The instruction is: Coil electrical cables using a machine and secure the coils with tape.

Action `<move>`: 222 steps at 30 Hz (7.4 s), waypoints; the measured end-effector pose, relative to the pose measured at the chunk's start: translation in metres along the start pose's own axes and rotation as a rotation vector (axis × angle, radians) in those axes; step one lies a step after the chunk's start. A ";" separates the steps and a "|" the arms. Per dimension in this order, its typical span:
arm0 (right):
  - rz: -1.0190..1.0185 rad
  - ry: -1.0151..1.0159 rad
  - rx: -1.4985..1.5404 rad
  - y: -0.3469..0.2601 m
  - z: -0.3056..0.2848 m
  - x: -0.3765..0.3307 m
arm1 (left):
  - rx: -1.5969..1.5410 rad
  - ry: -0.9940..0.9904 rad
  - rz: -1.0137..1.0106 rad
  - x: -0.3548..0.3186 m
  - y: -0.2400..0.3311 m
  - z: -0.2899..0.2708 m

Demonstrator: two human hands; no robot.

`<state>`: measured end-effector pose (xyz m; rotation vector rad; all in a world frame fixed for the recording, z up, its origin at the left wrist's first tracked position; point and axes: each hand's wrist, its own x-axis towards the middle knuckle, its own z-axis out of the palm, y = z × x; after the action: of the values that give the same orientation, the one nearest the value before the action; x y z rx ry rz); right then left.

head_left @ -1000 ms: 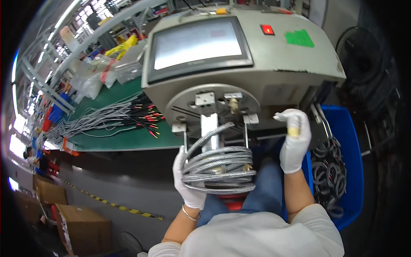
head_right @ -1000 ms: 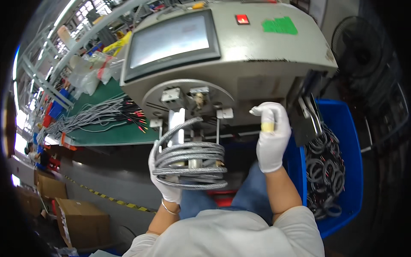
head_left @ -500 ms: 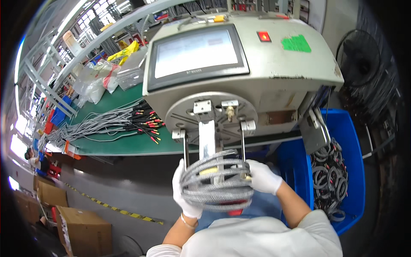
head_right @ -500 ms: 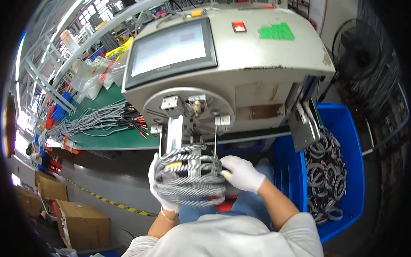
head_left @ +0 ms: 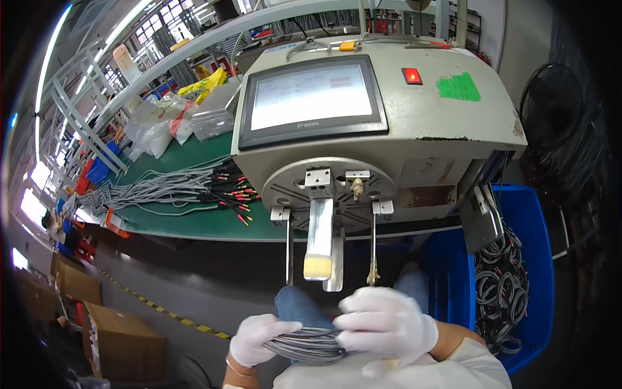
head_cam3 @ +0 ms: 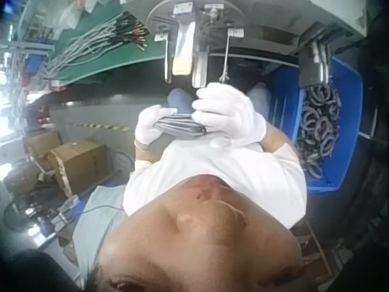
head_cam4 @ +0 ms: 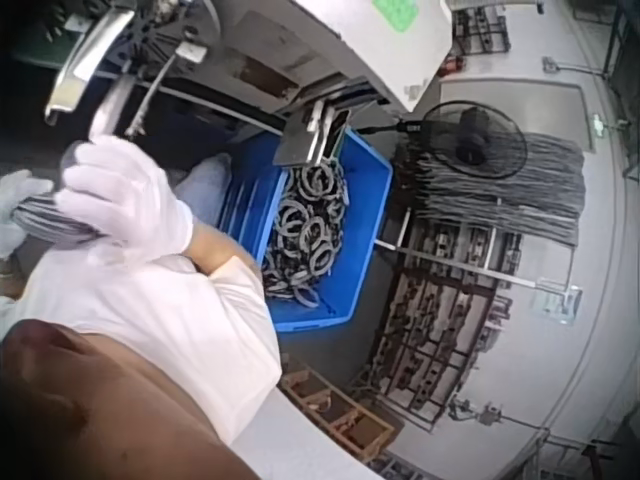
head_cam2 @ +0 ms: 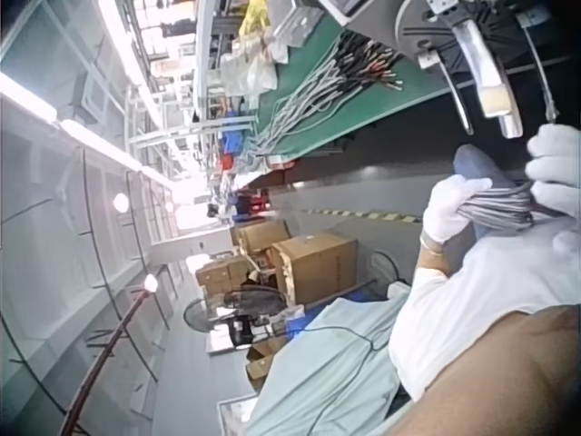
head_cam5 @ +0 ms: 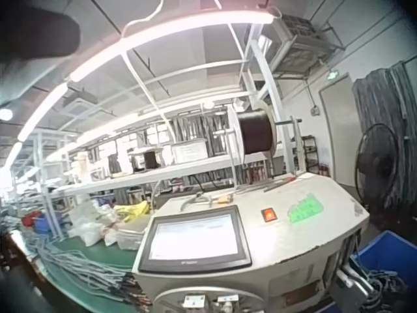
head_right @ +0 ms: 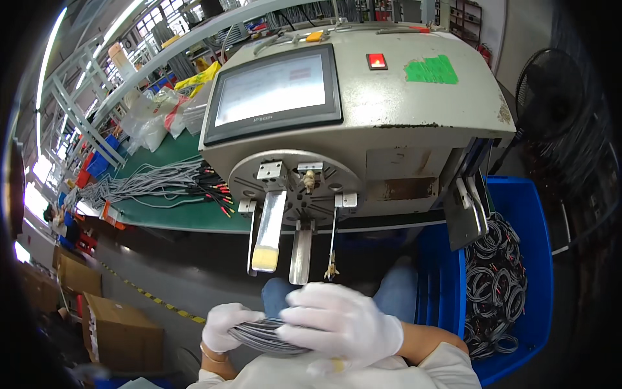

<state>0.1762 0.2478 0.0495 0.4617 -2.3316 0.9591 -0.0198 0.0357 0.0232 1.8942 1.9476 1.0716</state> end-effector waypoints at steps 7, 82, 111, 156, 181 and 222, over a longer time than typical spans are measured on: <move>0.246 -0.140 0.323 0.010 0.044 0.019 | 0.080 0.122 -0.136 0.008 0.001 -0.003; 0.577 0.796 -0.916 0.130 -0.204 -0.154 | -0.632 0.392 0.313 0.336 0.079 0.264; 0.661 0.855 -0.400 -0.040 -0.155 -0.122 | -0.500 -0.233 0.398 0.233 0.070 0.227; 0.944 0.322 -0.418 -0.031 -0.124 -0.185 | -0.736 -0.963 -0.190 0.204 0.114 0.218; 0.788 0.964 -0.347 -0.051 -0.189 -0.157 | -0.136 0.310 0.843 0.204 0.199 0.157; 0.484 1.162 -0.439 0.141 -0.196 -0.128 | -0.983 0.401 0.077 0.334 0.094 0.262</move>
<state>0.2773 0.4982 0.0094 -0.7077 -1.4623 0.5940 0.1660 0.4279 0.0038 1.2438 1.0790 2.0399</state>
